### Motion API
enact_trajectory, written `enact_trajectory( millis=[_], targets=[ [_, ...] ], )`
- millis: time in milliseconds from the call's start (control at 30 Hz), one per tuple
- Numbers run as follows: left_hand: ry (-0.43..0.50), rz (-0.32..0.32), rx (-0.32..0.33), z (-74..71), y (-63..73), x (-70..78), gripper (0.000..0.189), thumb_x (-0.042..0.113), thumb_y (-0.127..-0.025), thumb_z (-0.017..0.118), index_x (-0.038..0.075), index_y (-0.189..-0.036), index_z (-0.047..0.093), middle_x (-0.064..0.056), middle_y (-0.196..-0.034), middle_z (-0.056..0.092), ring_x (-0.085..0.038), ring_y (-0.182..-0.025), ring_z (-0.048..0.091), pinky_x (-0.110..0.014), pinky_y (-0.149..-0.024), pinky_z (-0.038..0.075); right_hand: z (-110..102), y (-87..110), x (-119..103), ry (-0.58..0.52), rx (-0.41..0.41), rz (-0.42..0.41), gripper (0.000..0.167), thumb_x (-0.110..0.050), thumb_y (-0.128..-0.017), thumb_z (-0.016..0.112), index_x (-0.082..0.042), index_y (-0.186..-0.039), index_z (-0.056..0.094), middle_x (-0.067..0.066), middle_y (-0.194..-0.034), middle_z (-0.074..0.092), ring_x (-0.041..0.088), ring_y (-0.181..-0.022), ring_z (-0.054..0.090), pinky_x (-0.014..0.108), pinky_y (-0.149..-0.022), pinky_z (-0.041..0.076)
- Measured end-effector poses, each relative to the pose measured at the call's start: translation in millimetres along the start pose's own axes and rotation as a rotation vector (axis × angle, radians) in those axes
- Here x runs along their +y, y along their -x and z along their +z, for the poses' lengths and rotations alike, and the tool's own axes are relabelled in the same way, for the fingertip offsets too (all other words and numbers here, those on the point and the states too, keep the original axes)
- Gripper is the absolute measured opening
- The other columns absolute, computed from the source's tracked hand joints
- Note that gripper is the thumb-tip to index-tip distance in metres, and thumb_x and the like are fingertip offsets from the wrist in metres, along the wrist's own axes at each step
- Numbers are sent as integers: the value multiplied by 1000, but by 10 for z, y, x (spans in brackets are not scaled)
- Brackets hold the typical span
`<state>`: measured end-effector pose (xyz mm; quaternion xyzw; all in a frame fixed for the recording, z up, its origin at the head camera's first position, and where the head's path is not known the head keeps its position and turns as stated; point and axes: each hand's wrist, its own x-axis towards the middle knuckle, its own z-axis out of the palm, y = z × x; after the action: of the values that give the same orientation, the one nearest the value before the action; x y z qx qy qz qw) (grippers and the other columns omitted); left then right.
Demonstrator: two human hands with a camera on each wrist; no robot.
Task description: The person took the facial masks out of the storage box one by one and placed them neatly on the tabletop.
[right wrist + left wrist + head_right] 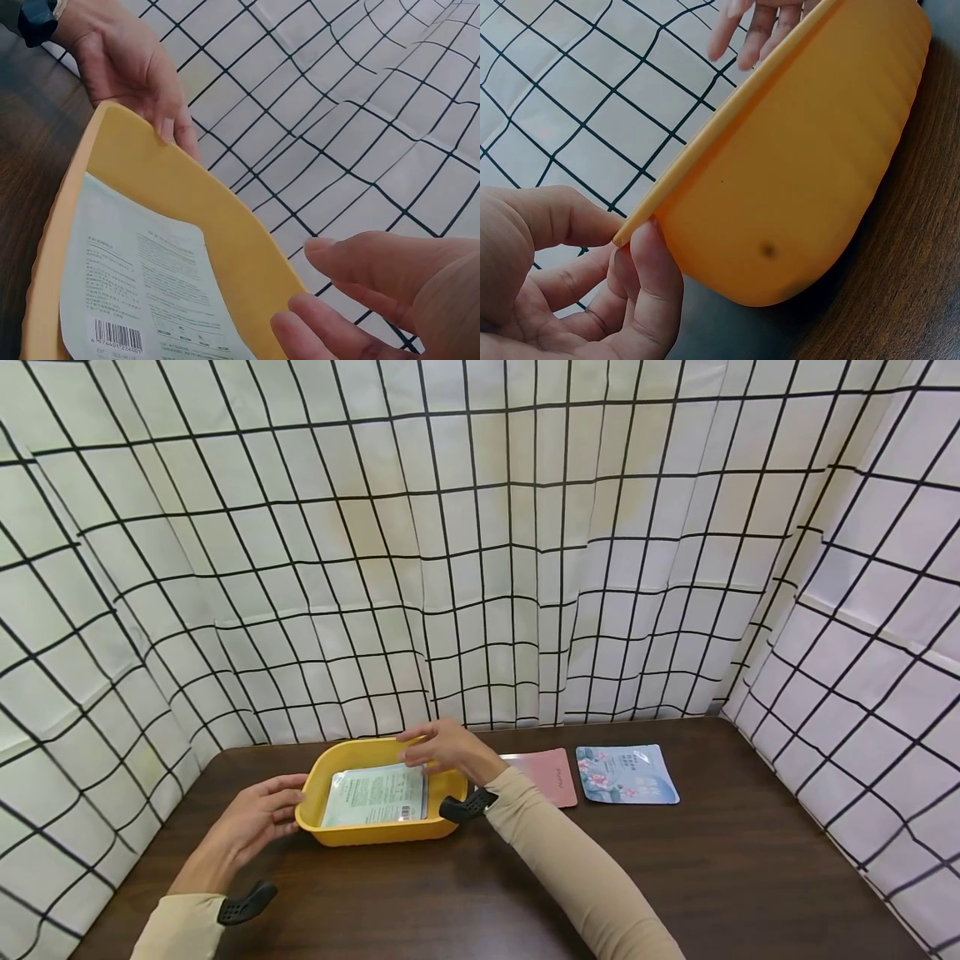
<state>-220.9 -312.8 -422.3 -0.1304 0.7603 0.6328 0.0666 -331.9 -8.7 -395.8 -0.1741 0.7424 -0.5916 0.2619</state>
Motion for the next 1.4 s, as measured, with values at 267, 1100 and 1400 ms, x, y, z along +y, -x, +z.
enact_trajectory(
  millis=[267,1100,1400],
  targets=[
    [10,-4,1,11,-3,6,50,16,-101,60,0,-146,46,-16,-131,57,-23,-98,62,-30,-78,58,136,-80,21,70,68,45,43,-21,-87,81,-16,-129,70,4,-119,71,23,-105,70,46,-93,57],
    [17,-19,12,25,-8,12,49,15,-101,59,0,-146,46,-14,-127,59,-22,-94,63,-30,-77,59,254,-108,62,106,129,71,28,-17,-88,80,-10,-114,76,1,-119,70,21,-109,64,47,-92,57],
    [18,-25,9,13,-6,4,50,17,-101,59,2,-147,45,-15,-130,58,-22,-96,62,-30,-78,59,282,-82,25,179,122,60,26,-20,-89,80,-12,-113,77,-1,-117,70,18,-107,63,46,-92,57]
  ],
)
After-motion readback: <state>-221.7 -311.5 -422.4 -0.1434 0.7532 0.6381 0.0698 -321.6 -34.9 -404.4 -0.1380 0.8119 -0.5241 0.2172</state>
